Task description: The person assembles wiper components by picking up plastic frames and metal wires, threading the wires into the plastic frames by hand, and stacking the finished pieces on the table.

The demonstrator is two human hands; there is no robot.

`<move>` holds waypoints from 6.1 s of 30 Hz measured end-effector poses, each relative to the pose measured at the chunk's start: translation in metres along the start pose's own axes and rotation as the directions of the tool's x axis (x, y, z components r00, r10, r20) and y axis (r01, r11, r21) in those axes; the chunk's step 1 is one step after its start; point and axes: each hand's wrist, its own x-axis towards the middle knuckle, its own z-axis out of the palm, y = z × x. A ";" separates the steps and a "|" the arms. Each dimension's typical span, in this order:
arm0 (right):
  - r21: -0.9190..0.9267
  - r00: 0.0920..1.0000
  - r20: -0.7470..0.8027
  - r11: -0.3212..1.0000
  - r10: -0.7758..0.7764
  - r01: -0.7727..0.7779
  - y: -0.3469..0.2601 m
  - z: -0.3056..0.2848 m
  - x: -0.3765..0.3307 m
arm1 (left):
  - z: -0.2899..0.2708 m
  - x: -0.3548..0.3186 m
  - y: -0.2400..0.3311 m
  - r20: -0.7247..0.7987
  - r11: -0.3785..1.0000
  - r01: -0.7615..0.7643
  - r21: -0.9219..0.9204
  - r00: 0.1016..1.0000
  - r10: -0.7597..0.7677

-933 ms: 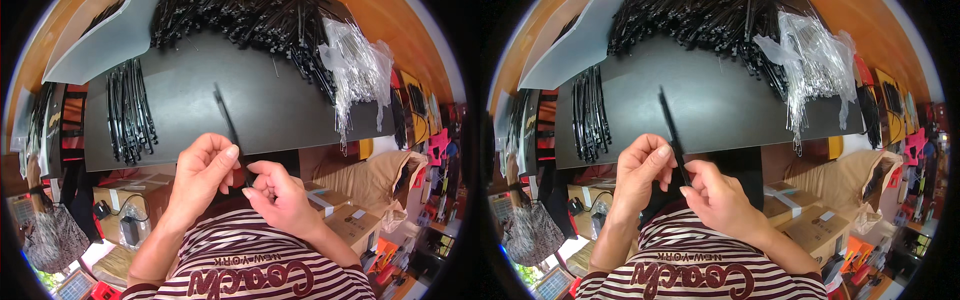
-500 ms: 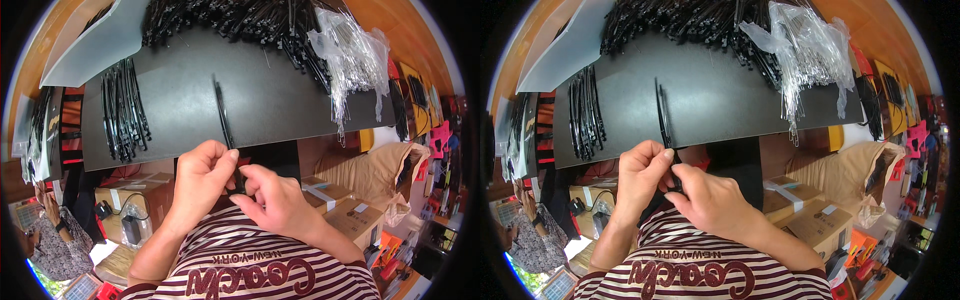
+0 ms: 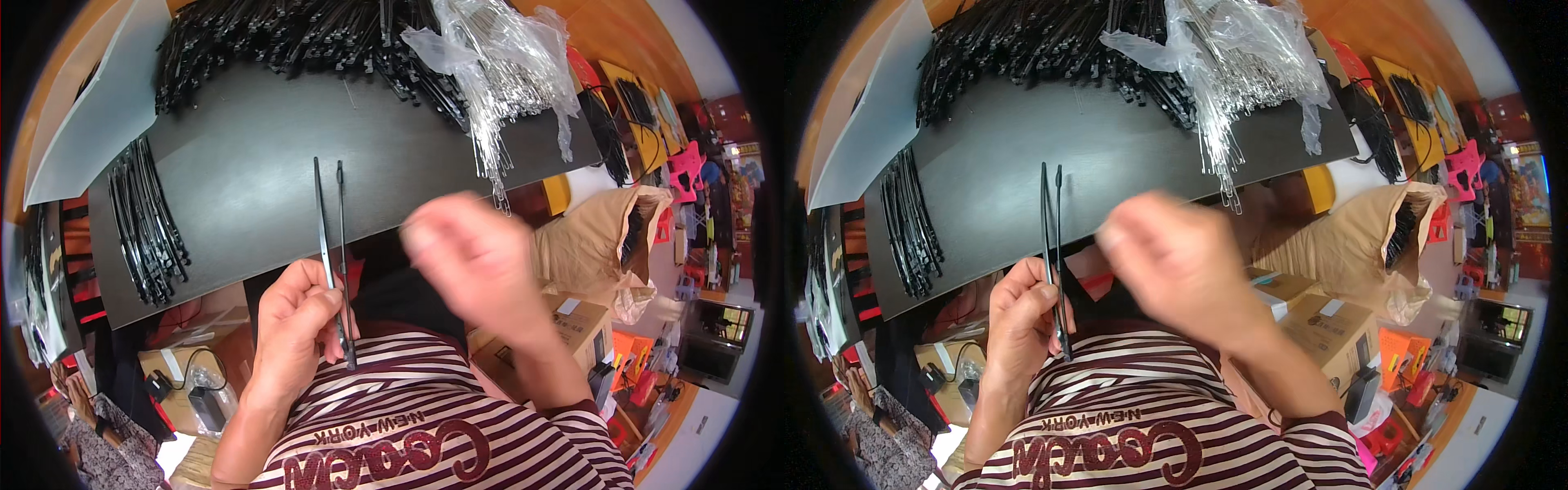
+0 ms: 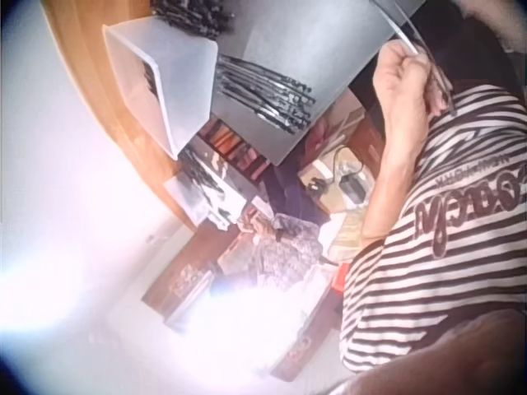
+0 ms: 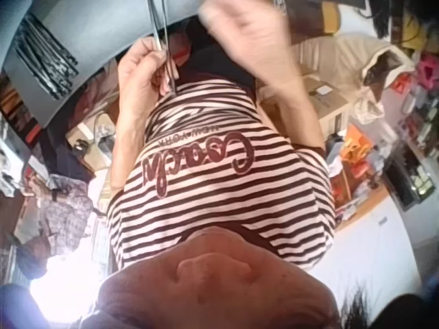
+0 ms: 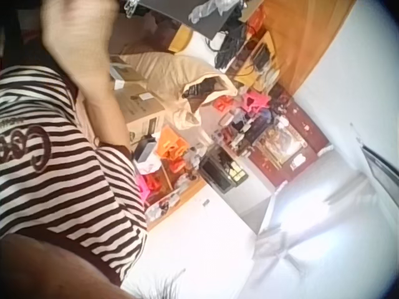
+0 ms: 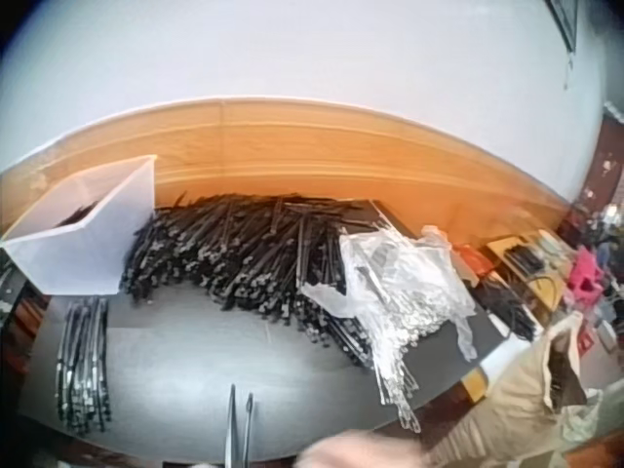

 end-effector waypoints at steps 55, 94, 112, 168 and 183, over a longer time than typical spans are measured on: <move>0.753 0.876 0.427 0.448 0.224 -0.482 0.004 0.070 -0.010 | -0.031 -0.019 0.002 -0.056 0.970 -0.232 -0.076 0.972 0.228; 0.662 0.741 0.584 0.335 0.331 -0.671 -0.001 0.067 -0.006 | -0.031 -0.019 -0.005 -0.024 0.798 -0.603 0.019 0.797 0.603; 0.585 0.855 0.435 0.633 0.284 -0.507 -0.011 0.070 0.005 | -0.021 -0.022 0.000 -0.035 0.914 -0.404 0.039 0.914 0.405; 0.512 0.929 0.341 0.800 0.144 -0.312 -0.009 0.077 0.009 | -0.018 -0.015 -0.015 -0.209 0.875 -0.392 0.284 0.866 0.455; 0.500 0.943 0.294 0.816 0.155 -0.289 -0.010 0.076 0.006 | -0.011 -0.014 -0.017 -0.234 0.875 -0.386 0.292 0.858 0.457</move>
